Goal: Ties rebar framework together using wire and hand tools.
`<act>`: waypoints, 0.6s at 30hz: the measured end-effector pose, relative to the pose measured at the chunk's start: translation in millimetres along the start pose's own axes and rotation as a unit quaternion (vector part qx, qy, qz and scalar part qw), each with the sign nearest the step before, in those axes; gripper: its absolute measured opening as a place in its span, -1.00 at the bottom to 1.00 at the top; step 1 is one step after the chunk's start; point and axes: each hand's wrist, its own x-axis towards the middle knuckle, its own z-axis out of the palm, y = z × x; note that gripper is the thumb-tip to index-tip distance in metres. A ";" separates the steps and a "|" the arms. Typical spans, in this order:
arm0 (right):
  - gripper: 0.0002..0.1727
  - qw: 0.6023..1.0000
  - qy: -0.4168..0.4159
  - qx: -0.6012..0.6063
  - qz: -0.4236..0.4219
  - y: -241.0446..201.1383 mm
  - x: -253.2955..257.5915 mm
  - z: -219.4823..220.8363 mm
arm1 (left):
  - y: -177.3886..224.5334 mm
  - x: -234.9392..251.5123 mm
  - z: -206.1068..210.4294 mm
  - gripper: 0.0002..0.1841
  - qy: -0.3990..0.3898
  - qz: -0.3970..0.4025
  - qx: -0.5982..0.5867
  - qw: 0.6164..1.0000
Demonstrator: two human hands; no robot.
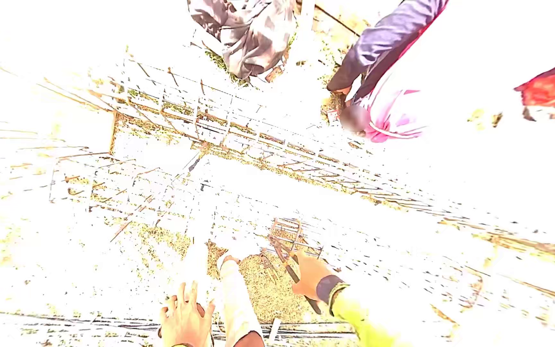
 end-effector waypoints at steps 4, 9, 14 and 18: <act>-0.29 0.878 -0.150 0.452 -0.050 48.2 15.0 10.1 | -4.0 -0.2 -5.9 -0.06 -0.023 -0.010 -0.024 0.999; -0.52 0.585 -0.355 0.729 -0.020 62.7 18.9 48.9 | -10.0 -0.8 -5.2 -0.07 -0.036 -0.017 -0.041 0.998; -0.78 0.936 -0.158 0.314 -0.006 43.6 16.3 11.2 | -15.6 0.8 -4.9 -0.07 -0.053 -0.020 -0.046 0.997; 0.05 0.994 0.010 -0.106 0.023 4.6 -3.8 -15.0 | -15.0 -0.2 -11.2 -0.06 -0.057 -0.022 -0.046 0.997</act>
